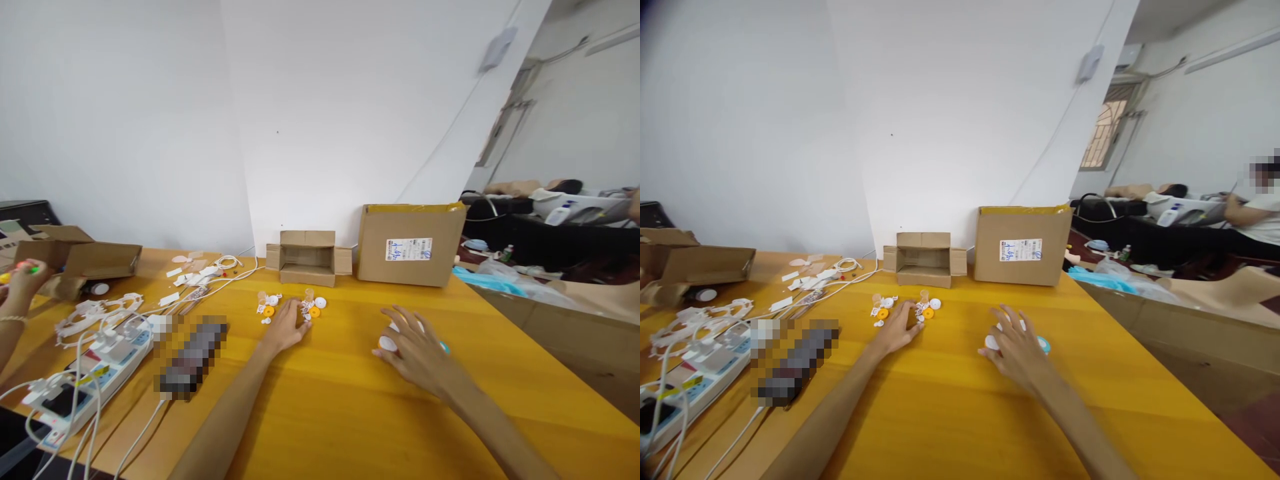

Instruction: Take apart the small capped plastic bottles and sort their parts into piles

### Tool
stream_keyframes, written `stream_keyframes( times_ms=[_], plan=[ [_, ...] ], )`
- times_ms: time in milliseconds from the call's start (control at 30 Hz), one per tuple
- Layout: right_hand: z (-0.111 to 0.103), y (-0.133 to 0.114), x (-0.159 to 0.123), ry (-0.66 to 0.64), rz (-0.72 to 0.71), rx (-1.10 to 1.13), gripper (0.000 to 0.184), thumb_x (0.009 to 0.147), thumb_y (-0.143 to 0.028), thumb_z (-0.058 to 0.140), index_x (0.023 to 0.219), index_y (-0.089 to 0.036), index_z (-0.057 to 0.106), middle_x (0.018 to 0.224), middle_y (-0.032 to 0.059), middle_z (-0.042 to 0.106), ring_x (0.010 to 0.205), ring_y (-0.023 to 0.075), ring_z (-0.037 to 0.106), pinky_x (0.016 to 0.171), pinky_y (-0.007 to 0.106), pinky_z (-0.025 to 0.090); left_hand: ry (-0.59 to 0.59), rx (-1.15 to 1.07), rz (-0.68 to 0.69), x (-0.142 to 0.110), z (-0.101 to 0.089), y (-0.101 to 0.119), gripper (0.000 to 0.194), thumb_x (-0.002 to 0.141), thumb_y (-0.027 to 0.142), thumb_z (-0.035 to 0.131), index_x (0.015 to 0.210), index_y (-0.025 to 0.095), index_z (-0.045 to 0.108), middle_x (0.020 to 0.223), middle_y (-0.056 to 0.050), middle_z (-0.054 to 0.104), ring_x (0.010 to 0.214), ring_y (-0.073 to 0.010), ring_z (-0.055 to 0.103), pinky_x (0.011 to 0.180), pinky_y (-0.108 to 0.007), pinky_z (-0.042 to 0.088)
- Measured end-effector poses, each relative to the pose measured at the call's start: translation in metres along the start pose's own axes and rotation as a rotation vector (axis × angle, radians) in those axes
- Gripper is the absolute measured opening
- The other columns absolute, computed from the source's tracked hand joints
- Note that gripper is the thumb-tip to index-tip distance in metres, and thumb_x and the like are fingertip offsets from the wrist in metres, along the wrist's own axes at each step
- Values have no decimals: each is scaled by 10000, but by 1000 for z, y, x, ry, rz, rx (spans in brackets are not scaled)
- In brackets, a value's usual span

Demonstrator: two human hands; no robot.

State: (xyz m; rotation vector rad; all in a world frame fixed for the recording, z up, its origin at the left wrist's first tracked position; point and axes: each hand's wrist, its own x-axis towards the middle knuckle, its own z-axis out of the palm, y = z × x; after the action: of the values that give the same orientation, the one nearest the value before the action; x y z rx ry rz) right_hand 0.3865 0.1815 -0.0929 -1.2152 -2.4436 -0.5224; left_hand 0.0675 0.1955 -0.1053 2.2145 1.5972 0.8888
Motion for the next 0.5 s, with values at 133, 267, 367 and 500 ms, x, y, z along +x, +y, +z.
stream_keyframes(
  times_ms=[133, 267, 367, 500],
  plan=[
    [-5, -18, 1, 55, -27, 20, 270, 933, -405, 531, 798, -224, 679, 1320, 121, 602, 1331, 355, 430, 1063, 546, 342, 28, -32, 6, 0, -1, 0, 226, 869, 272, 613, 1077, 229, 536, 1204, -89, 609, 1187, -258, 562, 1028, -421, 445],
    [-6, -42, 3, 79, -69, 82, 209, 903, -353, 599, 779, -194, 656, 1304, 170, 596, 1321, 377, 436, 1044, 547, 373, 41, -14, 19, 3, 0, 0, 165, 868, 243, 606, 1022, 228, 549, 1147, -77, 611, 1136, -251, 576, 1003, -402, 455],
    [-10, -60, 5, 57, -85, 175, 151, 892, -328, 622, 852, -184, 647, 1293, 187, 588, 1257, 370, 495, 961, 503, 456, 48, -9, 31, 3, 0, -1, 183, 886, 265, 586, 1059, 223, 547, 1130, -81, 612, 1121, -253, 577, 995, -405, 457],
    [-16, -81, 9, -16, -40, 363, 130, 905, -286, 613, 1008, -207, 598, 1119, 124, 647, 1053, 301, 608, 861, 425, 517, 57, -29, 59, 2, -1, -1, 240, 905, 339, 574, 1114, 226, 540, 1146, -84, 609, 1137, -256, 568, 995, -406, 457]
  ],
)
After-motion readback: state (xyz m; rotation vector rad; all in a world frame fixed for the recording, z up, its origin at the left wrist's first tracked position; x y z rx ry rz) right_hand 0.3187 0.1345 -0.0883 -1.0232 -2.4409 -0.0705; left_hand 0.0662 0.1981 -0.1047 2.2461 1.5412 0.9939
